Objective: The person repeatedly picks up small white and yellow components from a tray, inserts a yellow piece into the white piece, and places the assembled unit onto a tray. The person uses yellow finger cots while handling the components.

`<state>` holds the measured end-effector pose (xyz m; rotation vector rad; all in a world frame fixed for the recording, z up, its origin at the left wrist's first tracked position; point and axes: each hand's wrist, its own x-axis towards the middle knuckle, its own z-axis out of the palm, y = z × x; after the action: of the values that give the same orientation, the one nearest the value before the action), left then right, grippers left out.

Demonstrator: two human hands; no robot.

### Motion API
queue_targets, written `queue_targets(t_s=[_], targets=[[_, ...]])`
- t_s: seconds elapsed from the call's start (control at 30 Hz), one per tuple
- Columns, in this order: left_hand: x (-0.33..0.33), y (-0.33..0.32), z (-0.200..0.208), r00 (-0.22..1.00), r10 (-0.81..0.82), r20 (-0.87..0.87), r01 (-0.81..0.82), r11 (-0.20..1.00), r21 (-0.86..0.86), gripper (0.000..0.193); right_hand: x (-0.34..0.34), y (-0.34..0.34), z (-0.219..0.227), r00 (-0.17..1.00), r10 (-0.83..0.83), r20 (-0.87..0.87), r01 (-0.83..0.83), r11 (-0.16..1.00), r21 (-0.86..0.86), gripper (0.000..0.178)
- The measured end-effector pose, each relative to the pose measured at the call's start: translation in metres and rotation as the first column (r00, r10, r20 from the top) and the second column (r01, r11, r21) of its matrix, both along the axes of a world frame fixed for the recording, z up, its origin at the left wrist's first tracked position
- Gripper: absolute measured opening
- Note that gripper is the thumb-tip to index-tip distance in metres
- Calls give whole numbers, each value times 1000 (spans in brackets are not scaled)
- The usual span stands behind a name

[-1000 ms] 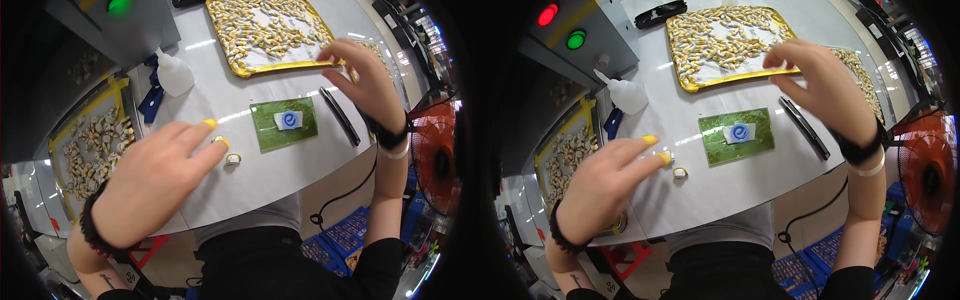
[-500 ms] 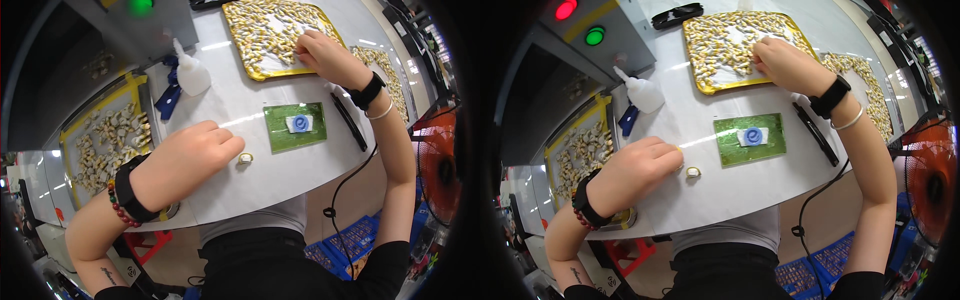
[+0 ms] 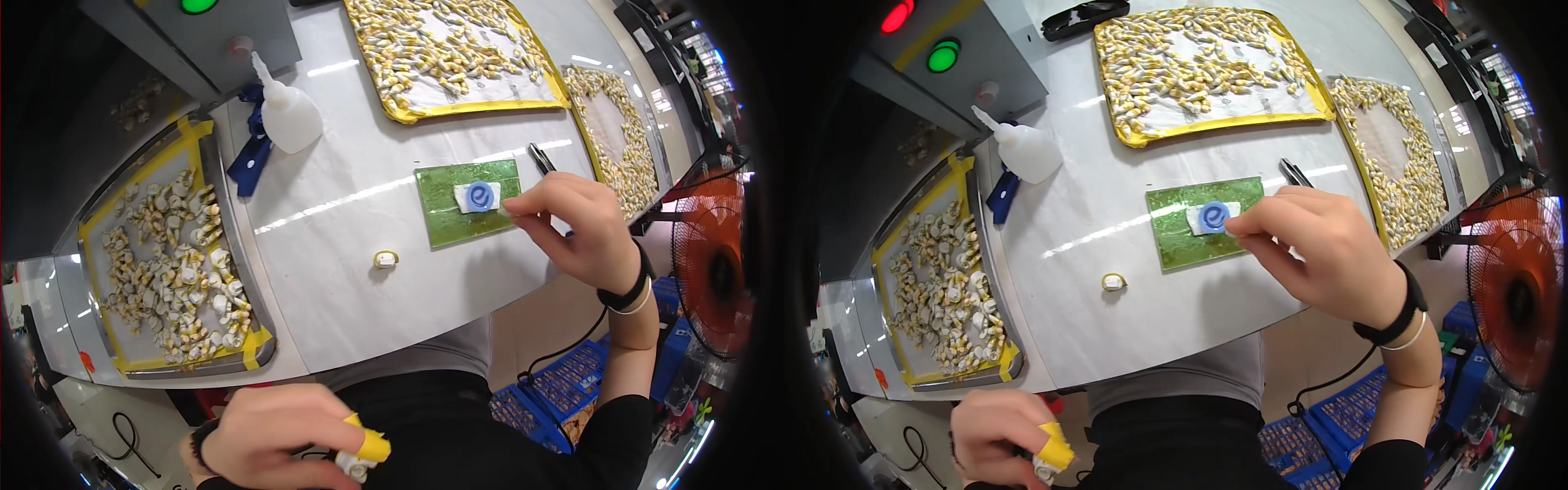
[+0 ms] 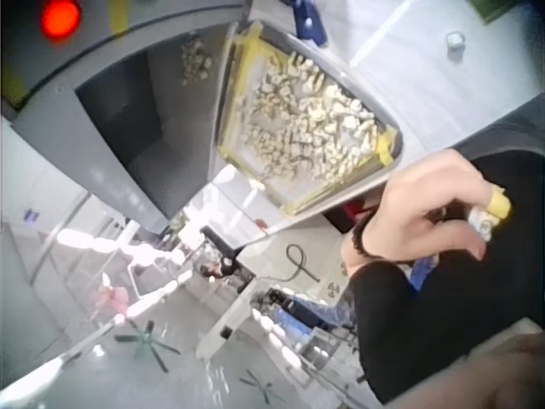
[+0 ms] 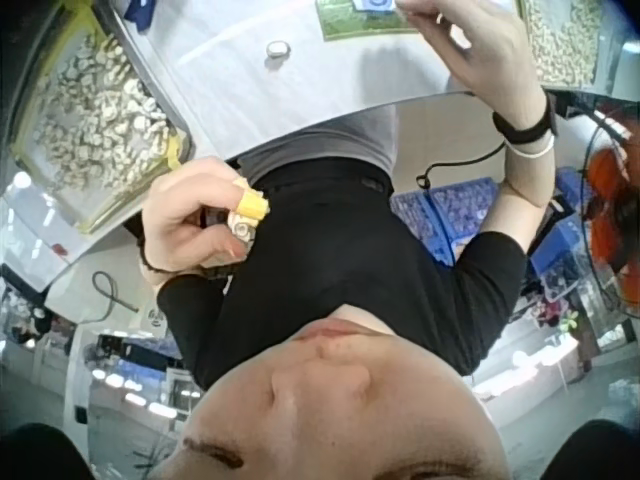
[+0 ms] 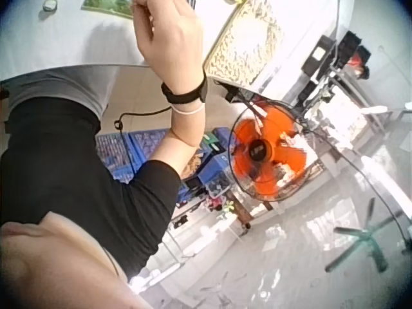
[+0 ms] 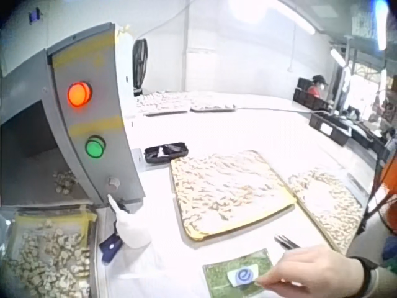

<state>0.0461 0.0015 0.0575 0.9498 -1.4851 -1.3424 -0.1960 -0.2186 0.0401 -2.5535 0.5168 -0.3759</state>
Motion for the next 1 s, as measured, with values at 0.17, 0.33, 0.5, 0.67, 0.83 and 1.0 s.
queue_targets(t_s=[0.17, 0.33, 0.5, 0.67, 0.83, 1.0], targets=[[-45, 13, -30, 713, 465, -524, -197, 851, 487, 41, 12, -9, -13, 995, 99, 34, -92, 982, -167, 12], [-47, -2, -59, 637, 467, -613, -107, 841, 530, 51, 16, -6, -18, 995, 99, -13, -99, 973, -207, 11], [-53, -11, -63, 588, 481, -650, -73, 832, 550, 50, 21, 0, -19, 997, 81, 10, -76, 967, -245, 13], [-55, -16, -65, 557, 476, -681, 1, 819, 573, 45, 32, 27, 10, 941, 68, 331, -73, 997, 2, 15], [-57, -20, -67, 511, 418, -751, 125, 828, 546, 37, 47, 46, 4, 841, 214, 497, -225, 974, -38, 15], [-57, -24, -59, 467, 446, -763, 215, 780, 587, 30, 51, 47, 2, 827, 319, 463, -281, 948, -150, 16]])
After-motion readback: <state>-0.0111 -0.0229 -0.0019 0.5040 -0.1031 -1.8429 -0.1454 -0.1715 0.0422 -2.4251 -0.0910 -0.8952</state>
